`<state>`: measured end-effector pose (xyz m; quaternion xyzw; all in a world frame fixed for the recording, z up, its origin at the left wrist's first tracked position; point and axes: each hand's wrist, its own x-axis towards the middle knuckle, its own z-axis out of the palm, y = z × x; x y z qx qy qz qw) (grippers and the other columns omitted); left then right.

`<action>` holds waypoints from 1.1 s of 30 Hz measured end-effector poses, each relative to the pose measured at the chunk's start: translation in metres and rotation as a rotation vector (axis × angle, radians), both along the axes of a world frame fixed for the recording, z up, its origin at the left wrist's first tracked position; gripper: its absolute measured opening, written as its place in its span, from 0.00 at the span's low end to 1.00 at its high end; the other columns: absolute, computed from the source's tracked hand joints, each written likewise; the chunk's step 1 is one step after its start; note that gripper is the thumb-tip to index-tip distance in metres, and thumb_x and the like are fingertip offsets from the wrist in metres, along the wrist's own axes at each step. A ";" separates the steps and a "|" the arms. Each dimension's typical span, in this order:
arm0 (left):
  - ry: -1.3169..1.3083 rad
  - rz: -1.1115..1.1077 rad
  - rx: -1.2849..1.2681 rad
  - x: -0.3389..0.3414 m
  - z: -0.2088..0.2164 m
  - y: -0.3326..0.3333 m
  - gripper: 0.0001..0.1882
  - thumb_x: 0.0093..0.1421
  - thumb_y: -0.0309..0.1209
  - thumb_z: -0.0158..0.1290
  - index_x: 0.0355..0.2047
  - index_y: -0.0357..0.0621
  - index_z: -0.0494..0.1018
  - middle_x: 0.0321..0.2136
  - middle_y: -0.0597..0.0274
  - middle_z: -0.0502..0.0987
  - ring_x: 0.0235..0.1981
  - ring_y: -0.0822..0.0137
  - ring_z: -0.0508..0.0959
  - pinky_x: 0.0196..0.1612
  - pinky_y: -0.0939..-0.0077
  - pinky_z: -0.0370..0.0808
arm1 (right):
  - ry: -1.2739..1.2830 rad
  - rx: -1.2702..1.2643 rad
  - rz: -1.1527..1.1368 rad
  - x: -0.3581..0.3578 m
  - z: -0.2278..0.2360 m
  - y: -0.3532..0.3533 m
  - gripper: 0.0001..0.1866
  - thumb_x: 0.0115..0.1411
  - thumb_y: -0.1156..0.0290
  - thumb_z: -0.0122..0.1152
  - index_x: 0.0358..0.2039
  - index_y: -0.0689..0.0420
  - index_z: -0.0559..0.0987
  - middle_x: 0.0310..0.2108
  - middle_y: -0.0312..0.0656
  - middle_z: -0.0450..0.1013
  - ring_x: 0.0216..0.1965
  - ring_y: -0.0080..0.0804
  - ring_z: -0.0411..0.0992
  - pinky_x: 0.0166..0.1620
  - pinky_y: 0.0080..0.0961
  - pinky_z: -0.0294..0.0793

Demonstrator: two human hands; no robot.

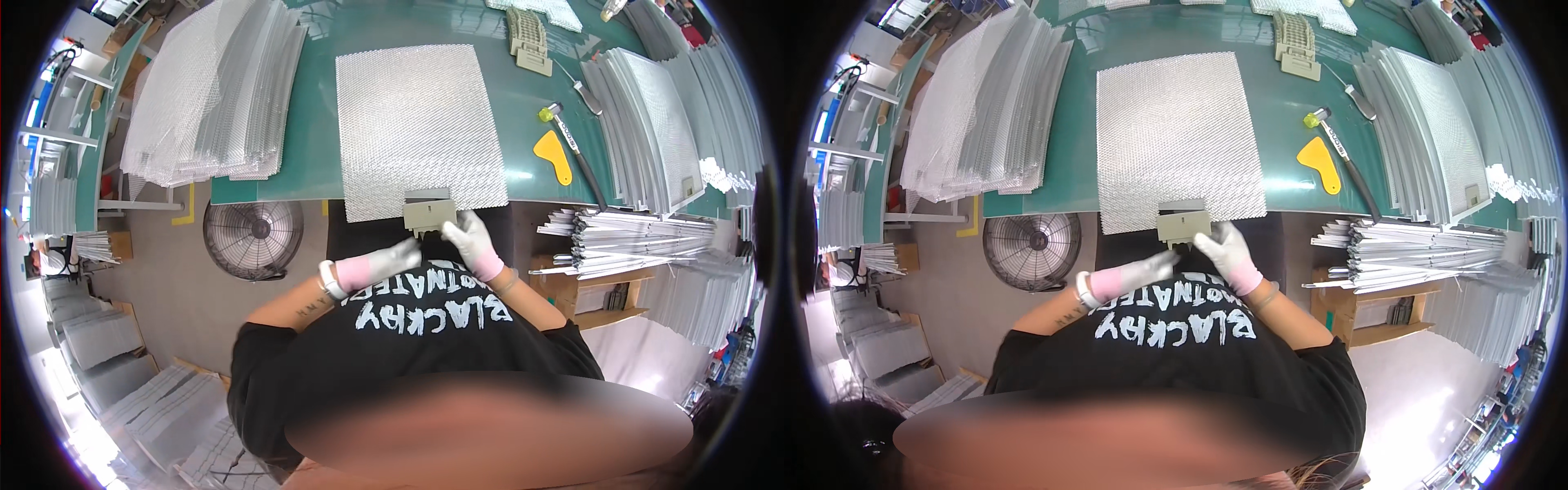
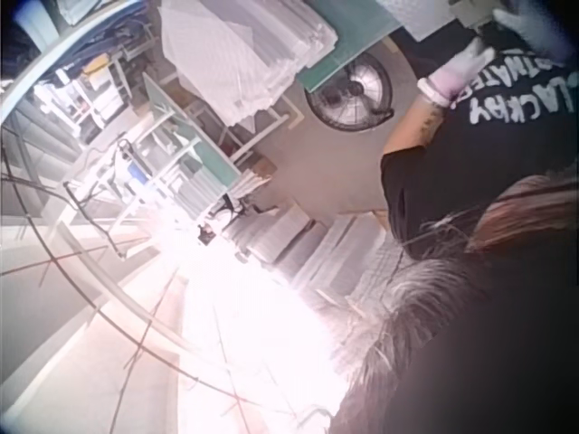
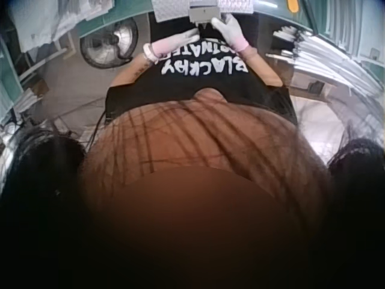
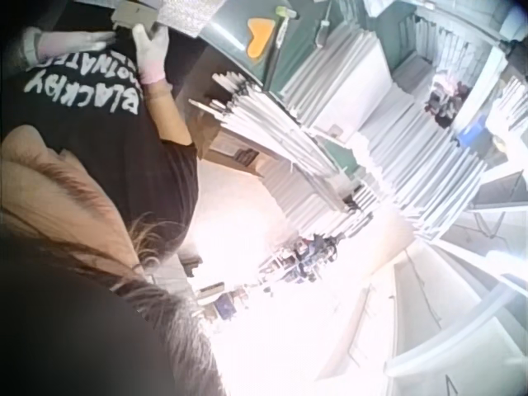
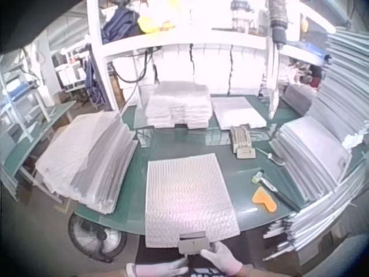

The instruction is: Assembling industrial air filters by fitting metal frames onto mesh panels and securing them using a mallet and pneumatic tool.

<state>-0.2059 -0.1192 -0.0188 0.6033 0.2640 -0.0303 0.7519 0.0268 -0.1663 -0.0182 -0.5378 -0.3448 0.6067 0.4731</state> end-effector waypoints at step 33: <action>0.232 -0.086 1.488 0.115 0.067 0.049 0.30 0.59 0.46 0.53 0.62 0.57 0.64 0.63 0.48 0.60 0.65 0.42 0.57 0.66 0.39 0.48 | -0.549 0.184 -0.409 0.022 -0.044 -0.034 0.30 0.49 0.74 0.57 0.53 0.73 0.67 0.37 0.56 0.72 0.36 0.55 0.71 0.40 0.42 0.70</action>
